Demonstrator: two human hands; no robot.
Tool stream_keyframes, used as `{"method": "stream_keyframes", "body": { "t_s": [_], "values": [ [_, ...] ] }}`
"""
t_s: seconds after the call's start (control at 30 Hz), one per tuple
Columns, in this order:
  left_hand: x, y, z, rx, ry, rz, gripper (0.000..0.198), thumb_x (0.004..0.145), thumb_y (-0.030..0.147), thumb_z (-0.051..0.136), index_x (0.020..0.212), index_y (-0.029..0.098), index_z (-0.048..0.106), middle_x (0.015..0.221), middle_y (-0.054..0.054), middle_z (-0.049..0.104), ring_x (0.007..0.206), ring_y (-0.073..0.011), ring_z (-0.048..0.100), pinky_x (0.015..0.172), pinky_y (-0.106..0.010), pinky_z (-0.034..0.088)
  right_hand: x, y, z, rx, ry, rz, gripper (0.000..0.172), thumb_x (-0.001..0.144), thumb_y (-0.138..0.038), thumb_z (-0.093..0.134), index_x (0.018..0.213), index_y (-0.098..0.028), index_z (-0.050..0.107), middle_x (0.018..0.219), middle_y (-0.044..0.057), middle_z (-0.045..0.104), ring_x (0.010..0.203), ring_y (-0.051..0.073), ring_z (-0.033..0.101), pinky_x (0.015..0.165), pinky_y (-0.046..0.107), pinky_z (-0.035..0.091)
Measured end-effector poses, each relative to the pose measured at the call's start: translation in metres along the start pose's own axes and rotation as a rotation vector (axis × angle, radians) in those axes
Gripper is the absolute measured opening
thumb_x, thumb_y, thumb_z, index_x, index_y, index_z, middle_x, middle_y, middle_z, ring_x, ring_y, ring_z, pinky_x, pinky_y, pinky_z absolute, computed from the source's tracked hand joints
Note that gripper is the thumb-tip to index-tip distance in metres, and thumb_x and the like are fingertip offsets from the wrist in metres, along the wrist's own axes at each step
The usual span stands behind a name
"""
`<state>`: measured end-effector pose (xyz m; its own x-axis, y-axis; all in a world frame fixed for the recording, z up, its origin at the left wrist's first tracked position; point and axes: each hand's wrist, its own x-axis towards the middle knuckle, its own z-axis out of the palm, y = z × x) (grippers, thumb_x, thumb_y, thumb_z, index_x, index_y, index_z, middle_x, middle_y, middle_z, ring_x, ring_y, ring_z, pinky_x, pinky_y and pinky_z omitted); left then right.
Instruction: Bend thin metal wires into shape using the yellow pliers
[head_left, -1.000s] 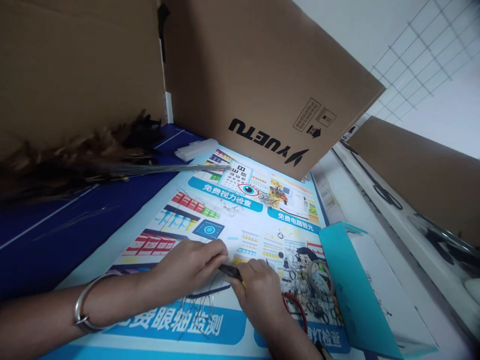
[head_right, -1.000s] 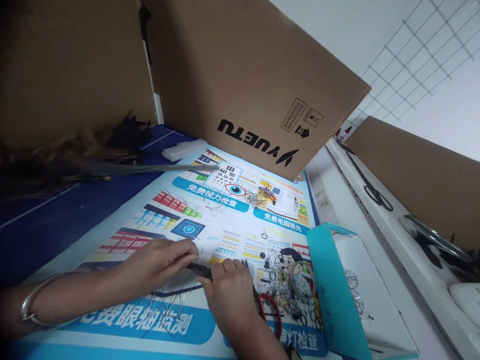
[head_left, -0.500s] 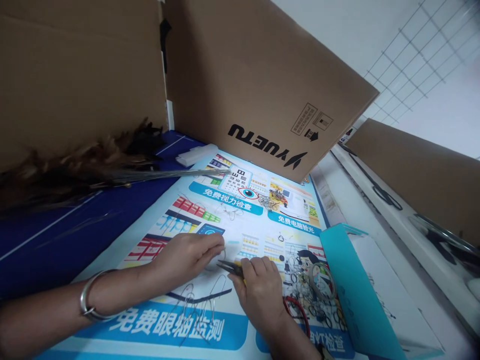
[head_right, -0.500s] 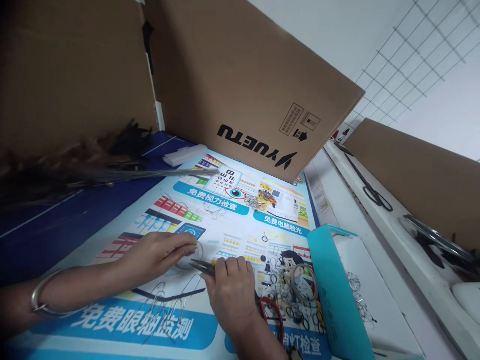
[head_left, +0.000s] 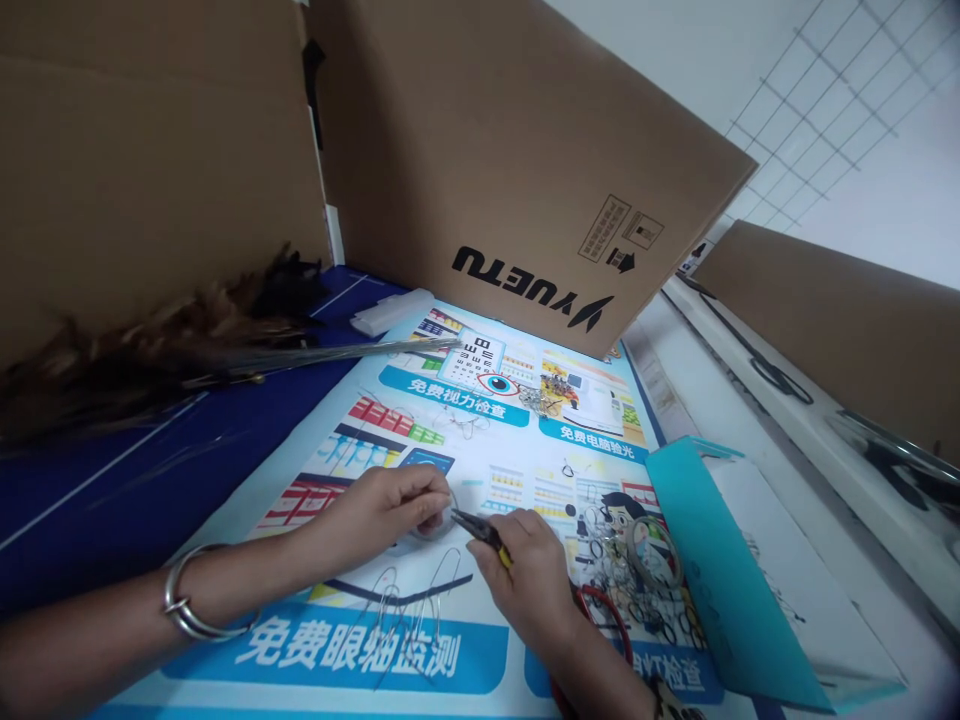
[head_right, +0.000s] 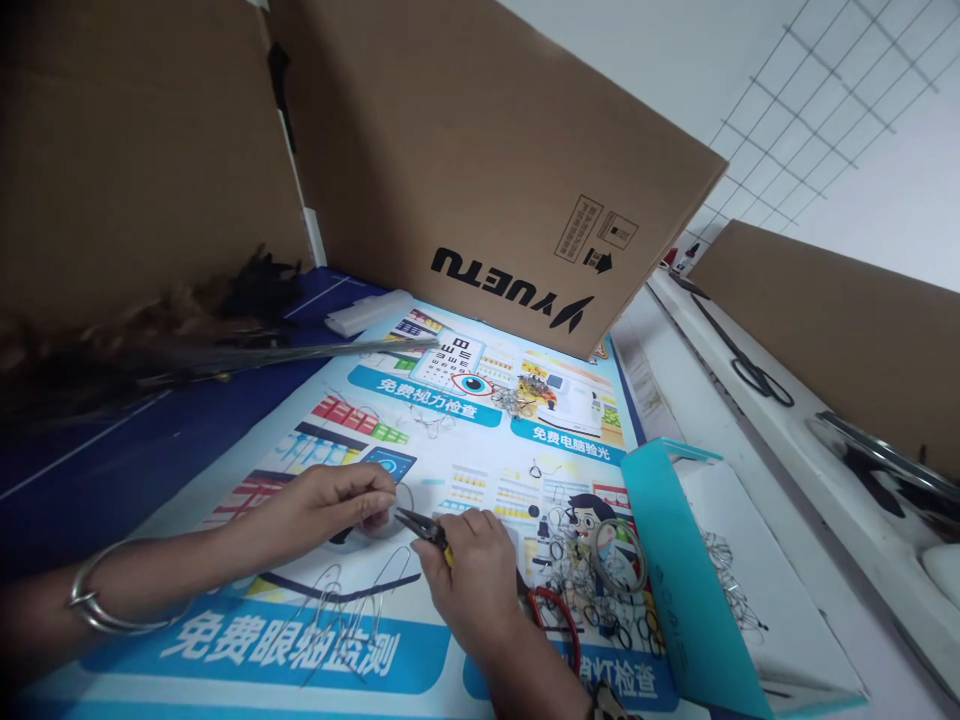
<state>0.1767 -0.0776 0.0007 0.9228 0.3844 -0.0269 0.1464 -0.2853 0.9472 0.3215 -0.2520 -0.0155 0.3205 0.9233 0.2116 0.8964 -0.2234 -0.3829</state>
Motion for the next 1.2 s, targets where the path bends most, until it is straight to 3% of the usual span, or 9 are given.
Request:
{"method": "stream_keyframes", "body": {
  "t_s": [0.47, 1.2],
  "values": [
    [-0.0019, -0.0009, 0.0035, -0.140, -0.041, -0.047, 0.023, 0.089, 0.033, 0.048, 0.075, 0.018, 0.058, 0.066, 0.003, 0.062, 0.062, -0.0129, 0.059, 0.061, -0.024, 0.045, -0.0023, 0.0048, 0.0043, -0.062, -0.040, -0.046, 0.031, 0.093, -0.045, 0.049, 0.104, -0.021, 0.066, 0.091, 0.006, 0.067, 0.084, 0.020, 0.059, 0.071, 0.027, 0.042],
    [-0.0007, -0.0050, 0.0083, -0.116, 0.001, -0.041, 0.022, 0.088, 0.034, 0.048, 0.074, 0.019, 0.056, 0.065, 0.003, 0.063, 0.061, -0.0137, 0.060, 0.062, -0.026, 0.047, -0.0026, 0.0043, 0.0059, -0.084, -0.056, -0.041, 0.028, 0.092, -0.043, 0.052, 0.101, -0.021, 0.065, 0.090, 0.006, 0.067, 0.084, 0.021, 0.058, 0.072, 0.030, 0.041]
  ]
}}
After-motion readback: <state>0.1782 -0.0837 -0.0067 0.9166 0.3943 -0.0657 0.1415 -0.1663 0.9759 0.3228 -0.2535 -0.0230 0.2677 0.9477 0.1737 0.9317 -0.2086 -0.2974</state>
